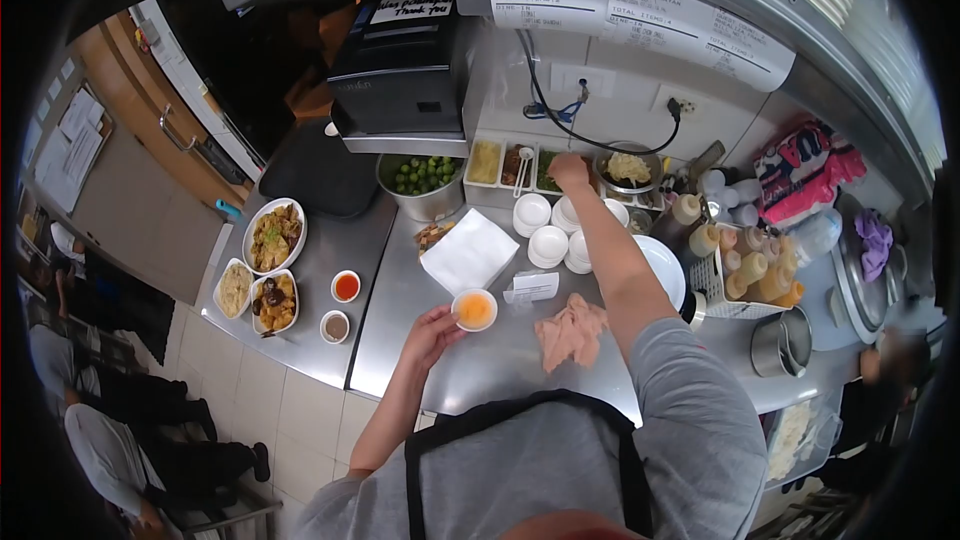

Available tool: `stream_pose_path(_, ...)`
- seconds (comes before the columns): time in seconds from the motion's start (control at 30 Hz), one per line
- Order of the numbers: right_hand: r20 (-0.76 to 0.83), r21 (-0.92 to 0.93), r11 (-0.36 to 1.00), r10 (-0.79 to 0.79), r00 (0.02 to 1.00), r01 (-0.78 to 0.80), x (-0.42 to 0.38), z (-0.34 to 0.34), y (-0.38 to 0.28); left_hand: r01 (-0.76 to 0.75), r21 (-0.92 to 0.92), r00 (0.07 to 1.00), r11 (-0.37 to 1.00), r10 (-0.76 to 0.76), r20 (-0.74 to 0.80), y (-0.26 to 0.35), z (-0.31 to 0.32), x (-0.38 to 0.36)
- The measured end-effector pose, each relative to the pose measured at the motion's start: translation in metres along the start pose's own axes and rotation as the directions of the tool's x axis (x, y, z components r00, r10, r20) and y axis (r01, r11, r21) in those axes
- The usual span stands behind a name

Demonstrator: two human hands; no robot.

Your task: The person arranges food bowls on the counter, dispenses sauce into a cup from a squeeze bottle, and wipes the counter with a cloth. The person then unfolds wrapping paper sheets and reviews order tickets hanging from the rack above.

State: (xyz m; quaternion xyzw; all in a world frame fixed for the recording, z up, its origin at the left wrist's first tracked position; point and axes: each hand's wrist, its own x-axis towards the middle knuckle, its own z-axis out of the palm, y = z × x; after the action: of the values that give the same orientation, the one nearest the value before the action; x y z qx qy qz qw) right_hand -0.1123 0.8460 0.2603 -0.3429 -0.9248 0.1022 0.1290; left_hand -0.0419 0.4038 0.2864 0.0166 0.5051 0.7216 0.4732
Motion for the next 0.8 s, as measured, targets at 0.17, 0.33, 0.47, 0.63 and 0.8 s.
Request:
stream_pose_path(0.17, 0.027, 0.677, 0.731, 0.092, 0.995, -0.086, -0.024, -0.036, 0.007, 0.006, 0.010, 1.000, 1.000, -0.006, 0.000, 0.000, 0.007, -0.005)
stream_pose_path(0.33, 0.294, 0.955, 0.010, -0.118, 0.948, -0.295, -0.089, -0.099, -0.021, 0.006, 0.025, 0.999, 1.000, -0.007, 0.049, -0.003, 0.012, -0.012)
stream_pose_path(0.47, 0.355, 0.925, 0.274, -0.376, 0.856, -0.264, -0.167, -0.144, -0.065, 0.015, 0.006, 0.998, 1.000, -0.015, 0.058, -0.005, 0.019, -0.018)
stream_pose_path(0.63, 0.385, 0.691, 0.673, -0.651, 0.654, 0.263, -0.247, -0.166, -0.109, 0.004, 0.014, 0.993, 1.000, -0.005, 0.117, -0.006, 0.032, -0.030)
stream_pose_path(0.8, 0.371, 0.516, 0.682, -0.724, 0.582, 0.518, -0.276, -0.155, -0.115, -0.001, -0.003, 0.992, 1.000, 0.001, 0.122, -0.012, 0.035, -0.034)
